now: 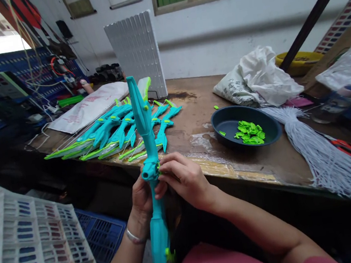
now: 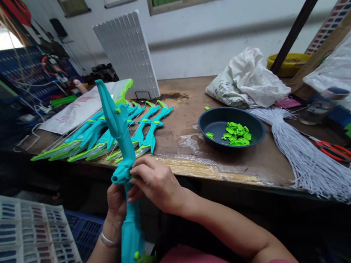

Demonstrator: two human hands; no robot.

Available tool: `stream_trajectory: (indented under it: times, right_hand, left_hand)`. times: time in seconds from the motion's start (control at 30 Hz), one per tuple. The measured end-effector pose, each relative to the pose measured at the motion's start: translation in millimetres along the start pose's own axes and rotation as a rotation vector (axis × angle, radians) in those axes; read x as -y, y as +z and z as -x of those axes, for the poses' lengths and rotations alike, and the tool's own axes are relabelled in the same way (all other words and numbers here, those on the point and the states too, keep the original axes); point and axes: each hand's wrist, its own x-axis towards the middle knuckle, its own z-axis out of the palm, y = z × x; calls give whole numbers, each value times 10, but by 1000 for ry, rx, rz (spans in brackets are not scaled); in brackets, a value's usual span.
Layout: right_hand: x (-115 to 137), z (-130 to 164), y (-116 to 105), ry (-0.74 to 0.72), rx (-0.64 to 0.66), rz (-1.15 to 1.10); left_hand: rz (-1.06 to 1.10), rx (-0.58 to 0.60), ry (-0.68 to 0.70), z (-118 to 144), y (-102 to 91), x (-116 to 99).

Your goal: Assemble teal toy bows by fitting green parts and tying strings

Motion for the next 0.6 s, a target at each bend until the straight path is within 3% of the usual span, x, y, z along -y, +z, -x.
stream_trajectory:
  times: [0.47, 0.6]
  right_hand:
    - [44, -40, 37, 234, -69, -264]
    - [59, -25, 98, 406, -19, -310]
  left_hand:
    - [-16, 14, 168, -3, 23, -68]
    - [-215, -110, 410, 44, 78, -158]
